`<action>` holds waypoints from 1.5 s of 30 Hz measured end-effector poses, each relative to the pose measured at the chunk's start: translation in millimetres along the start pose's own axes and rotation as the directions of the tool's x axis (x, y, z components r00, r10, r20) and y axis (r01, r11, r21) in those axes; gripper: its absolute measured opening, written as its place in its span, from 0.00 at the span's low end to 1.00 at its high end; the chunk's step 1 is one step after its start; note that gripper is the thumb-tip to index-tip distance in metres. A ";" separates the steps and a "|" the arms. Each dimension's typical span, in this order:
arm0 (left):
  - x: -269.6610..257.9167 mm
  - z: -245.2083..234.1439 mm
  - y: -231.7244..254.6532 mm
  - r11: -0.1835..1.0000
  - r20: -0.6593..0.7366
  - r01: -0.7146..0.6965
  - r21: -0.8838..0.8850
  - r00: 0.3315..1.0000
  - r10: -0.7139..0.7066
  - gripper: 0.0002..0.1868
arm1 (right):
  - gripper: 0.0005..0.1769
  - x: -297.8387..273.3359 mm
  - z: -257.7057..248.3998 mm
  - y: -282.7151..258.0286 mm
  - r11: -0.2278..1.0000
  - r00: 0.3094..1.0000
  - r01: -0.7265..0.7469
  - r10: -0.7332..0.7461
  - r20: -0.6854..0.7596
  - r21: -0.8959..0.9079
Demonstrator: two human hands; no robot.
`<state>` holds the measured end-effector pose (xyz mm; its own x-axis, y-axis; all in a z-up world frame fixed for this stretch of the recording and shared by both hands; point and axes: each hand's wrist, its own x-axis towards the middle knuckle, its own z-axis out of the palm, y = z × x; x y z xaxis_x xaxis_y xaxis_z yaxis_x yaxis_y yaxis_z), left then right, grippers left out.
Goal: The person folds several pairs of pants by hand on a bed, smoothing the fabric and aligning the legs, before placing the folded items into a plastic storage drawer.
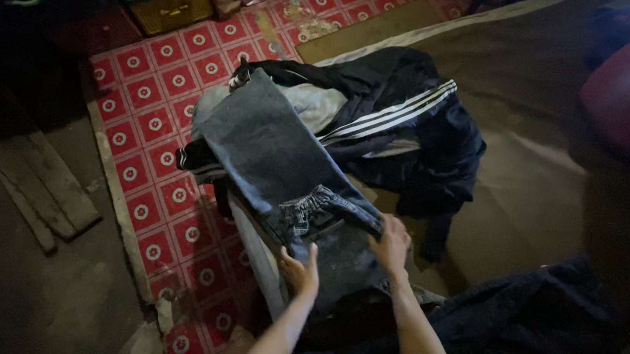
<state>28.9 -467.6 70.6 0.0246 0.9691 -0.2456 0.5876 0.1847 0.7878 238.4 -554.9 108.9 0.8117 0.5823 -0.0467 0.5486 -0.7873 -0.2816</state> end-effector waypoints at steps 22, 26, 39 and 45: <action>-25.8 -51.7 -3.9 0.740 0.465 -0.648 0.181 0.719 0.516 0.43 | 0.70 31.4 -12.7 20.1 0.784 0.729 -0.620 0.592 0.343 -0.034; -62.2 -47.9 -11.9 0.481 0.791 -0.842 0.245 0.460 0.403 0.32 | 0.78 40.4 -1.3 50.9 0.707 0.653 -0.703 0.684 0.326 -0.076; 129.4 -56.6 -13.4 0.864 0.339 -0.147 -0.481 0.878 0.338 0.17 | 0.25 125.1 -22.3 -76.3 0.341 0.918 -0.395 0.135 0.372 0.853; 209.3 -54.6 1.8 0.699 0.292 0.056 -0.713 0.930 0.223 0.10 | 0.21 153.4 -15.6 -141.0 0.047 0.945 -0.325 0.054 0.322 0.945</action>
<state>-9.1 -255.6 51.5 0.3904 0.8946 -0.2177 -0.1641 0.3003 0.9396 288.7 -357.7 156.4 0.7322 0.5729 -0.3684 -0.4277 -0.0342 -0.9033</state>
